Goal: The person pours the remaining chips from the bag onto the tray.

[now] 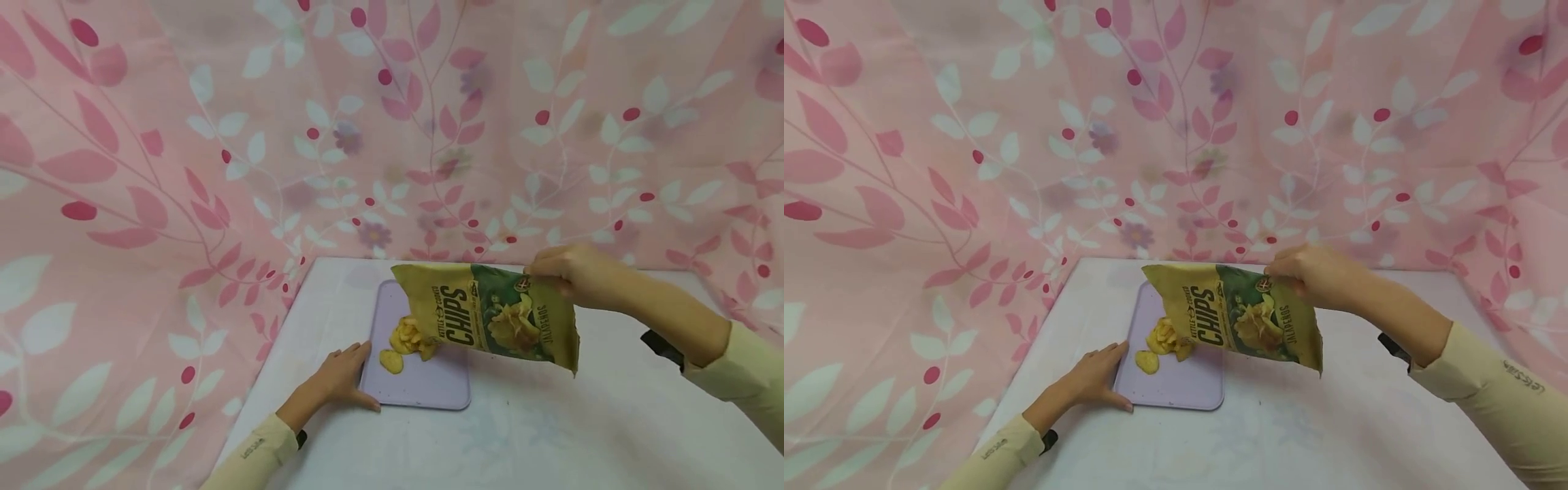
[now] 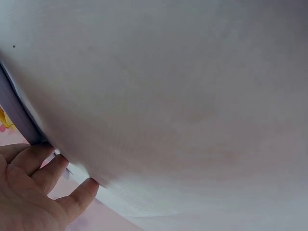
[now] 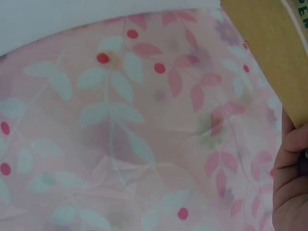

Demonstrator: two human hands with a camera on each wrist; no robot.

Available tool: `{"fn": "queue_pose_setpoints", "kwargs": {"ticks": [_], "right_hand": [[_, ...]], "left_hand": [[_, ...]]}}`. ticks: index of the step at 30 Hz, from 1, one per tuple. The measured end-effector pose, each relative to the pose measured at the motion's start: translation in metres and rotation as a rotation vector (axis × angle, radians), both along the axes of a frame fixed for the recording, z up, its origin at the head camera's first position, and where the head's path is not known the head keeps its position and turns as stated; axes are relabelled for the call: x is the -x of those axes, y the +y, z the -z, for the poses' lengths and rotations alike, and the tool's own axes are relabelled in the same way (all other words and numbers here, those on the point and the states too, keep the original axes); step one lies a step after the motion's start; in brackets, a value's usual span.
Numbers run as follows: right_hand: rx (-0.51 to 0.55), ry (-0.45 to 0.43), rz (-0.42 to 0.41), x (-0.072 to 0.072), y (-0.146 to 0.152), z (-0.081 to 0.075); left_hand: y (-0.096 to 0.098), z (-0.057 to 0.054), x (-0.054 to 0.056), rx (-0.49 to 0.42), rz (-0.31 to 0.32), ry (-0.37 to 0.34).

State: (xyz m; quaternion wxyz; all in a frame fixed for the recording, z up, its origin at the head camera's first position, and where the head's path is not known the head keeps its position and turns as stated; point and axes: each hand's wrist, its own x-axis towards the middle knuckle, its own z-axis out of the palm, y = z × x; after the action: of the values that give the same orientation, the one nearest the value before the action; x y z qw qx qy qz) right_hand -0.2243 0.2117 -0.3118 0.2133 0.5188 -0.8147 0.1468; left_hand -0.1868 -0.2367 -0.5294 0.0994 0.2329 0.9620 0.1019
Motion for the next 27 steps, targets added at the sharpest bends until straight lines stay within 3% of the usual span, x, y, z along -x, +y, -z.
{"fn": "queue_pose_setpoints", "kwargs": {"ticks": [5, 13, 21, 27], "right_hand": [[0.01, 0.026, 0.012, 0.001, -0.0014, -0.0046], [-0.047, -0.035, 0.037, 0.0006, -0.0074, -0.0033], [0.022, 0.047, 0.02, 0.0037, -0.0051, -0.0035], [-0.011, 0.037, 0.046, 0.0044, -0.0072, -0.0025]], "left_hand": [[-0.0011, 0.0006, 0.0011, 0.009, -0.009, 0.003], [-0.0013, 0.0011, -0.0005, -0.006, -0.006, -0.003], [0.0022, 0.0011, -0.0053, 0.007, -0.018, -0.021], [0.0011, 0.0029, -0.0043, 0.018, -0.014, -0.016]]}}
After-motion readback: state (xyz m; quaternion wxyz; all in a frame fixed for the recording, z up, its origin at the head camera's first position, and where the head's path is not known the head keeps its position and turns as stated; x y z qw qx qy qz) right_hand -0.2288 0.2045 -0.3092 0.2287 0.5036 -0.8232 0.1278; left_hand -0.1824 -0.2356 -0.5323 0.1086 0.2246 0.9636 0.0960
